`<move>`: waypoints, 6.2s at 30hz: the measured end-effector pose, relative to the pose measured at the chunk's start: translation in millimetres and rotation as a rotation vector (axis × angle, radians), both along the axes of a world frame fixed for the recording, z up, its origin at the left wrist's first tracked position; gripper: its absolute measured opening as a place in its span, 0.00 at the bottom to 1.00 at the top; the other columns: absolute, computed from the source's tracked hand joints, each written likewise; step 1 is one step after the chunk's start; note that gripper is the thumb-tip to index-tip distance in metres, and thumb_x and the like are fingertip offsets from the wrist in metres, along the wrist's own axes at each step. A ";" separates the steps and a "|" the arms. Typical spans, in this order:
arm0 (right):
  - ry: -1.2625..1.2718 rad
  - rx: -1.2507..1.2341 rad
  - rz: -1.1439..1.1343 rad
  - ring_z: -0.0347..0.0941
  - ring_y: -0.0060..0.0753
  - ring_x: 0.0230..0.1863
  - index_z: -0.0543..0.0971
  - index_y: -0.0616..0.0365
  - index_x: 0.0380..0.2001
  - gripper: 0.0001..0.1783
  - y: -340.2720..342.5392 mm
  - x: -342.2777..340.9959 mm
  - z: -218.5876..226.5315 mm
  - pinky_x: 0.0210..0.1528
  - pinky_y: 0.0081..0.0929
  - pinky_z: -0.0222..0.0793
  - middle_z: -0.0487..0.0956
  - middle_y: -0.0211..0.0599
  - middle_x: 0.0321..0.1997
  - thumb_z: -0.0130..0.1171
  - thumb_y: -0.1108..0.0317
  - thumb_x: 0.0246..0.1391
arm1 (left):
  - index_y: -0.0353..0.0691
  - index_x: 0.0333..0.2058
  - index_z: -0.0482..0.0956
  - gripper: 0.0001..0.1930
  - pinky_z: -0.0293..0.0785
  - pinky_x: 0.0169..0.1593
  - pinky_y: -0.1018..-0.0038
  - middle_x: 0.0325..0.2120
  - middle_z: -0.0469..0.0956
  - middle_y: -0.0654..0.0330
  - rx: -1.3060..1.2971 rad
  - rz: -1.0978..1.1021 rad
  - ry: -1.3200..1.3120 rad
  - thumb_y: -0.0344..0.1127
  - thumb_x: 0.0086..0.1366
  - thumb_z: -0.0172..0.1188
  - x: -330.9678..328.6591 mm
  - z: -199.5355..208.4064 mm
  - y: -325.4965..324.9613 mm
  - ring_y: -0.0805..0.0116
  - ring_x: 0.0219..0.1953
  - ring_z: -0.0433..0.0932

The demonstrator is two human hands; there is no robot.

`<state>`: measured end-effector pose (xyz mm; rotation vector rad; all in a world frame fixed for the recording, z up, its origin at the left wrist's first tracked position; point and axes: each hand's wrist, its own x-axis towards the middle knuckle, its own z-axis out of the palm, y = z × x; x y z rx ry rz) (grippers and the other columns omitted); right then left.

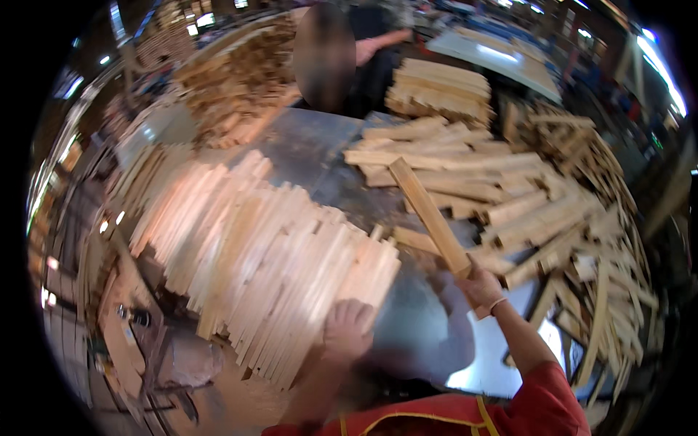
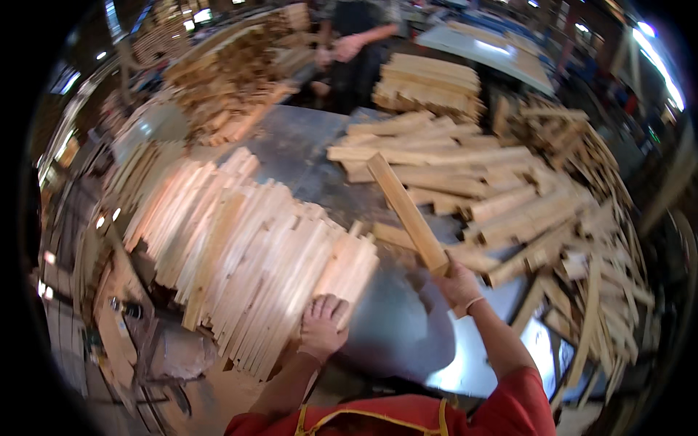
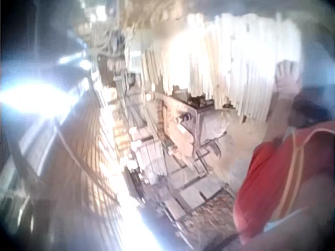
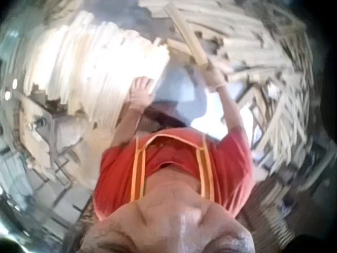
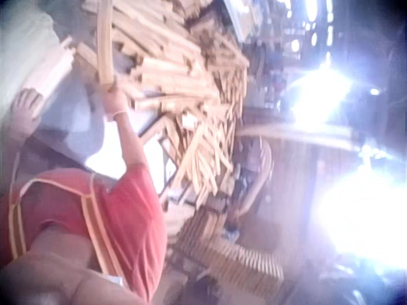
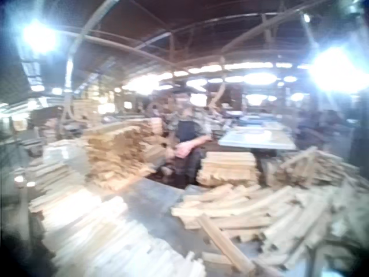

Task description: The person picks up individual wooden planks from a large pile on a metal table and stacks them neatly in a growing pile. The person handles the planks one by one, aligning them carefully to form a uniform stack.

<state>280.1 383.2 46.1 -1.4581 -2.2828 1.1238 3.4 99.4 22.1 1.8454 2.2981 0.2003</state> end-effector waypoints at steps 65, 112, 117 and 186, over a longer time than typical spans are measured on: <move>0.620 -0.704 -0.177 0.78 0.33 0.42 0.75 0.64 0.62 0.39 -79.2 -32.1 -81.7 0.44 0.35 0.77 0.83 0.42 0.44 0.77 0.61 0.48 | 0.43 0.63 0.76 0.37 0.47 0.77 0.46 0.65 0.71 0.51 0.163 -0.051 0.132 0.58 0.60 0.65 42.9 -23.6 17.4 0.47 0.71 0.61; -0.393 0.420 -0.644 0.67 0.57 0.75 0.57 0.47 0.81 0.62 144.3 252.1 -52.4 0.73 0.47 0.67 0.67 0.48 0.79 0.73 0.39 0.48 | 0.41 0.63 0.76 0.25 0.66 0.66 0.50 0.60 0.73 0.54 0.132 0.325 0.358 0.38 0.67 0.53 199.5 -10.0 -8.9 0.50 0.65 0.68; -0.545 -0.101 -0.469 0.63 0.58 0.77 0.50 0.48 0.82 0.56 146.5 238.7 -46.9 0.74 0.47 0.66 0.55 0.54 0.84 0.67 0.52 0.57 | 0.44 0.62 0.74 0.26 0.67 0.66 0.52 0.61 0.72 0.56 0.194 0.326 0.409 0.39 0.65 0.56 158.3 -19.4 -73.6 0.52 0.63 0.70; 0.429 -0.894 0.144 0.75 0.25 0.35 0.61 0.54 0.69 0.38 -191.5 34.9 -66.5 0.31 0.28 0.73 0.80 0.33 0.44 0.69 0.63 0.62 | 0.46 0.56 0.79 0.26 0.79 0.54 0.55 0.53 0.79 0.54 0.262 0.043 0.054 0.48 0.61 0.65 218.8 -19.3 -130.3 0.50 0.60 0.77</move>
